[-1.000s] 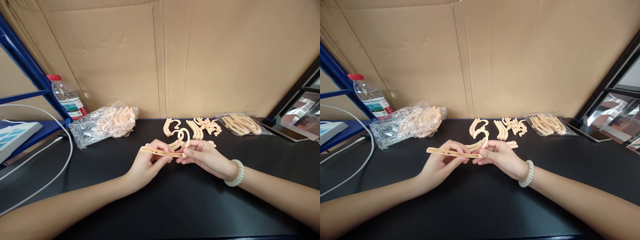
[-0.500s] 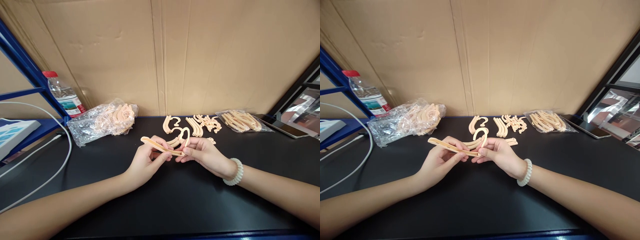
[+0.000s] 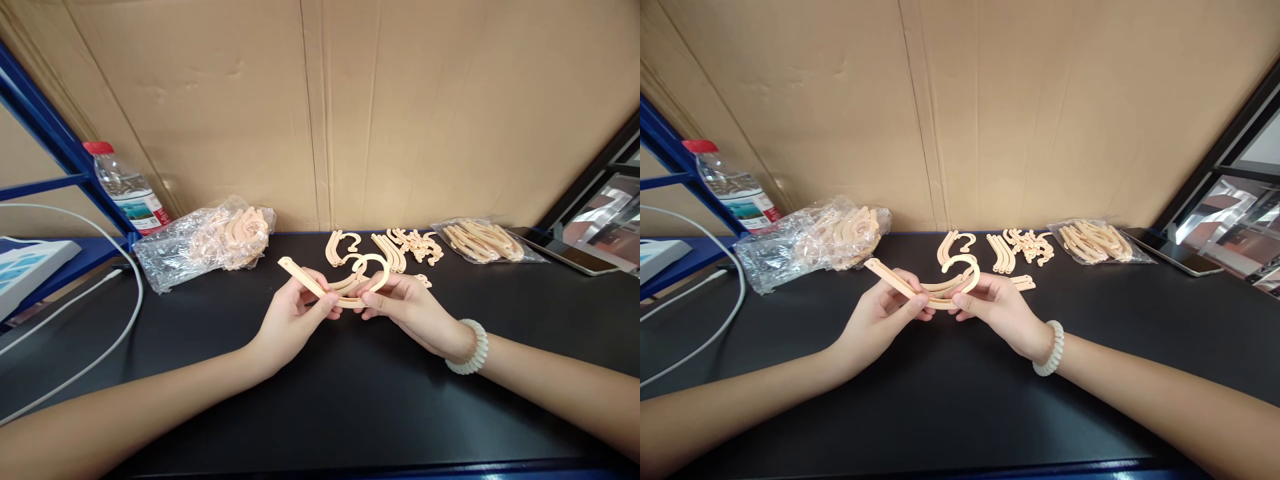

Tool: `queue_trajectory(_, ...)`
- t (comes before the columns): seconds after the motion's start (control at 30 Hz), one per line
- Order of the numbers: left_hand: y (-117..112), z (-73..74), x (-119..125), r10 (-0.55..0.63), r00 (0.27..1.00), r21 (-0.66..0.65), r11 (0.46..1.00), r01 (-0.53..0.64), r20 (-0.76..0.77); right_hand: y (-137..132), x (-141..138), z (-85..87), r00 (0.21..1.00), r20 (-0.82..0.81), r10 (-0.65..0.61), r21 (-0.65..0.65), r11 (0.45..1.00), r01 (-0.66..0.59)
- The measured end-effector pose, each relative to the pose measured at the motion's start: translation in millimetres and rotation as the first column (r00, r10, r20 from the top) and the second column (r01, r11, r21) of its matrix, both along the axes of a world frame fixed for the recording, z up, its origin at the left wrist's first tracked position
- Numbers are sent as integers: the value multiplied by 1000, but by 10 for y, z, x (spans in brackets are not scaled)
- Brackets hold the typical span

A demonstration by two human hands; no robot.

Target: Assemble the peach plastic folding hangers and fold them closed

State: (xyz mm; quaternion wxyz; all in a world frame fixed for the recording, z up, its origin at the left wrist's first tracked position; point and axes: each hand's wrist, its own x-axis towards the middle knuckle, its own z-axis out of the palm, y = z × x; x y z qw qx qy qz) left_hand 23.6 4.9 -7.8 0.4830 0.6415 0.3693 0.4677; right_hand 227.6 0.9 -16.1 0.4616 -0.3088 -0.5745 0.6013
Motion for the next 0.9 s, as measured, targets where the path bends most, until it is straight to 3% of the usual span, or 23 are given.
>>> queue_trajectory(0.2,13,1,3,19,999,-77,997,-16,46,7,4,12,991,61,-119,67,991,115)
queue_trajectory(0.5,-14,16,29,-195,980,-210,957,201,48,-26,-29,14,1000,11,-8,58,998,7)
queue_trajectory(0.6,5,20,22,-167,982,-256,949,185,90,53,46,74,991,33,-129,151,981,123)
queue_trajectory(0.67,15,34,11,-136,986,-295,942,160,102,168,171,151,949,78,-306,323,908,267)
queue_trajectory(0.73,23,54,1,-124,988,-326,933,149,97,316,347,242,865,151,-478,541,773,332)
queue_trajectory(0.8,32,72,-5,-108,988,-365,920,142,111,465,534,318,742,292,-603,763,615,199)
queue_trajectory(0.83,37,79,-5,-95,987,-388,911,137,126,532,616,340,677,377,-631,821,567,71)
queue_trajectory(0.9,47,86,-3,-62,986,-430,894,125,157,639,730,342,582,506,-636,835,530,-147)
